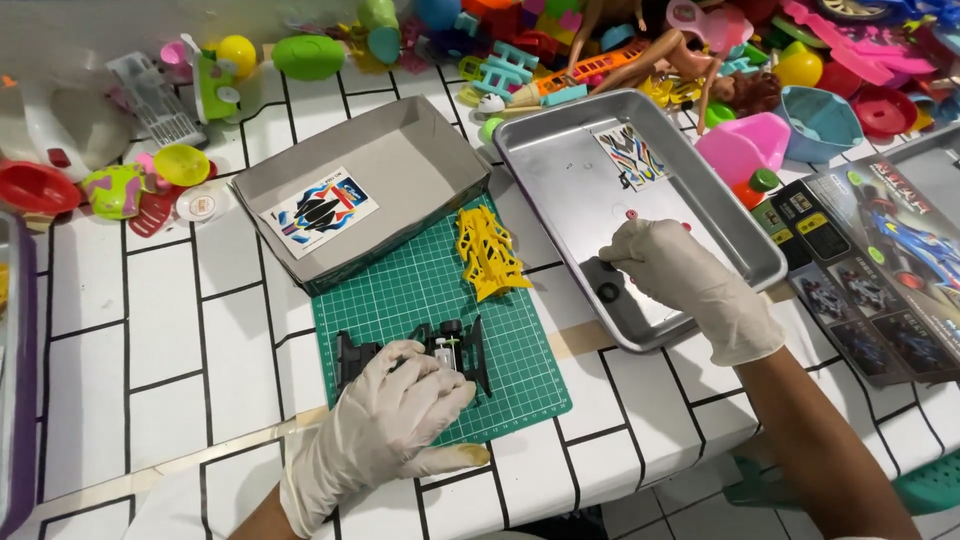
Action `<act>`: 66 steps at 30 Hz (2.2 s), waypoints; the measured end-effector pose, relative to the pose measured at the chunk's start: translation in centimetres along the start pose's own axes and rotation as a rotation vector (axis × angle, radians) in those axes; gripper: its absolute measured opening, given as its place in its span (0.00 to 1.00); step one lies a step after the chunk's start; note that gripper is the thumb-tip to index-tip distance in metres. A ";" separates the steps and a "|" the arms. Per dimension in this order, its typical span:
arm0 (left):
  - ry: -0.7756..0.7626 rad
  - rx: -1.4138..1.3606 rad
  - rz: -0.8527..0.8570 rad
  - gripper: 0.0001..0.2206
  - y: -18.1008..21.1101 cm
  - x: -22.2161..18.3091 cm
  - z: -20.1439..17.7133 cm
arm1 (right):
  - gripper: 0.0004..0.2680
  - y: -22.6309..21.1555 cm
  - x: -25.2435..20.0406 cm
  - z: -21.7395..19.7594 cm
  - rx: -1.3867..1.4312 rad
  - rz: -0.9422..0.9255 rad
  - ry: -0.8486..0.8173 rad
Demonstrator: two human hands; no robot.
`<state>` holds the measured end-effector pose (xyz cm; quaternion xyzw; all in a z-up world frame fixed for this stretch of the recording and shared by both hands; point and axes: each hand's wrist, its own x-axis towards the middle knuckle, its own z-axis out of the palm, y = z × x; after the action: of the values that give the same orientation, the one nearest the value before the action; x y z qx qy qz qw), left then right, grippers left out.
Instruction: Assembling a Mini 4WD toy car by installing gears, motor, and chassis components.
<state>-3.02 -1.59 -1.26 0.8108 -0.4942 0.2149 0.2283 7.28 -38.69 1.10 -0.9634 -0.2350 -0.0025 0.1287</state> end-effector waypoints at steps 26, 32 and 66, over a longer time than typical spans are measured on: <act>0.088 -0.002 0.029 0.28 0.9 0.4 -1.3 | 0.33 -4.3 0.9 -3.9 0.353 0.255 -0.151; 0.091 0.009 0.041 0.28 1.4 0.3 -1.4 | 0.26 -0.5 1.4 -2.6 0.190 -0.032 -0.010; 0.054 0.012 0.028 0.28 1.0 0.3 -1.1 | 0.10 -1.9 -4.4 -0.5 0.461 0.179 0.045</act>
<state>-3.93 -1.58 -0.03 0.7992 -0.4978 0.2428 0.2336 2.50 -39.19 1.72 -0.9254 -0.1401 0.0411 0.3498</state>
